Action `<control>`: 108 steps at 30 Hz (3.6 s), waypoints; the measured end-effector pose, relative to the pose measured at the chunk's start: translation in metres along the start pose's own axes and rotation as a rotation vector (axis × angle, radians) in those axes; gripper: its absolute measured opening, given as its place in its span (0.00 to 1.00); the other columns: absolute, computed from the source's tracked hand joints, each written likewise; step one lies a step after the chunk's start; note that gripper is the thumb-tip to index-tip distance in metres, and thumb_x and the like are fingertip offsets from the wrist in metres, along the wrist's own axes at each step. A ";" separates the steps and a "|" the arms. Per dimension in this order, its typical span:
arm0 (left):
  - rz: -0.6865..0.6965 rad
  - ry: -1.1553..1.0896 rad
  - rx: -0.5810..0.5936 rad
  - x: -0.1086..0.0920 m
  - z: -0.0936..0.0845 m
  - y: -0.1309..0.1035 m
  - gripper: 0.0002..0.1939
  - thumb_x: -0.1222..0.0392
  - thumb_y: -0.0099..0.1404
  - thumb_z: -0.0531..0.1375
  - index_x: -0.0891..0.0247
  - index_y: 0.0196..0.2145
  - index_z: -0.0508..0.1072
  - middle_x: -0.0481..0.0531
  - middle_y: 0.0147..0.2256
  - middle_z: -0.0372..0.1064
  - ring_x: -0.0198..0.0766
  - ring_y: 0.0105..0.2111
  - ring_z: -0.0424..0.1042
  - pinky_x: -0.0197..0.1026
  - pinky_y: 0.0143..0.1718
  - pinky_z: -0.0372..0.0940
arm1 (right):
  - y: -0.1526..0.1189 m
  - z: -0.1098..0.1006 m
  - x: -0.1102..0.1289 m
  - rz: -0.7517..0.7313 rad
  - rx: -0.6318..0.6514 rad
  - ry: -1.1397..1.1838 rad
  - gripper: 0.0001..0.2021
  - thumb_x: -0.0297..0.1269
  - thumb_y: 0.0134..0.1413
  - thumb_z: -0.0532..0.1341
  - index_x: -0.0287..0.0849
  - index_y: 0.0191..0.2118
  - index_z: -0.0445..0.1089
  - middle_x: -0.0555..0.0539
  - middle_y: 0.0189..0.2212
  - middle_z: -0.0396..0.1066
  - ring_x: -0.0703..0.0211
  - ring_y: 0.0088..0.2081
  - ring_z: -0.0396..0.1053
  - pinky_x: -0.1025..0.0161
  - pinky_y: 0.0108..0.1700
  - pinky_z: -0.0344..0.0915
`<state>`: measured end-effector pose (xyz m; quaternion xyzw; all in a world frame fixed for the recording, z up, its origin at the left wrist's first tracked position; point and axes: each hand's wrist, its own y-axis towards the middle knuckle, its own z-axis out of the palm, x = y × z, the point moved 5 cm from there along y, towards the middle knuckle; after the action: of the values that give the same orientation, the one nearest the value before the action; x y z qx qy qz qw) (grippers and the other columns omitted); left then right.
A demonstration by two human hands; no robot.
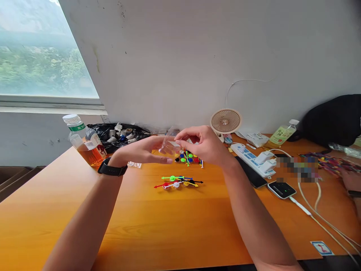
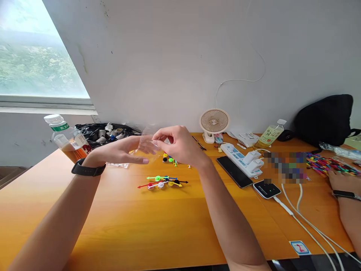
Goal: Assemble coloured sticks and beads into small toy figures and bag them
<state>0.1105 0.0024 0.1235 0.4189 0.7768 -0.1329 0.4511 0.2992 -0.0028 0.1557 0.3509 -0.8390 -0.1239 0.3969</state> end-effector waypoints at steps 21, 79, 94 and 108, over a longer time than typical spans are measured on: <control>-0.005 0.361 -0.052 -0.015 0.004 0.000 0.15 0.49 0.74 0.60 0.62 0.45 0.80 0.53 0.37 0.79 0.39 0.33 0.74 0.37 0.34 0.66 | -0.006 0.019 0.002 -0.144 0.561 0.145 0.24 0.49 0.67 0.66 0.50 0.65 0.73 0.45 0.61 0.75 0.50 0.60 0.73 0.57 0.58 0.72; -0.104 0.447 -0.336 0.106 -0.030 0.001 0.44 0.52 0.62 0.68 0.60 0.72 0.61 0.59 0.55 0.75 0.48 0.52 0.76 0.48 0.56 0.69 | -0.008 0.103 -0.102 0.257 0.997 -0.308 0.04 0.36 0.53 0.70 0.43 0.32 0.76 0.48 0.34 0.80 0.58 0.34 0.73 0.65 0.30 0.61; -0.202 0.253 -0.276 0.110 -0.028 -0.002 0.45 0.56 0.59 0.67 0.60 0.73 0.60 0.59 0.70 0.61 0.56 0.68 0.64 0.54 0.70 0.58 | 0.019 0.019 -0.073 0.125 0.204 0.505 0.13 0.46 0.57 0.72 0.40 0.39 0.80 0.47 0.32 0.78 0.61 0.32 0.72 0.63 0.36 0.71; -0.127 0.314 -0.182 0.078 -0.008 0.012 0.49 0.60 0.59 0.65 0.53 0.75 0.54 0.56 0.73 0.54 0.56 0.71 0.56 0.59 0.72 0.55 | 0.022 0.008 -0.096 0.109 0.089 0.274 0.11 0.43 0.57 0.71 0.42 0.41 0.84 0.44 0.37 0.82 0.55 0.38 0.77 0.60 0.39 0.71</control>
<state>0.0962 0.0560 0.0666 0.3421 0.8714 -0.0234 0.3508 0.3248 0.0788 0.1053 0.3355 -0.7994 -0.0156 0.4981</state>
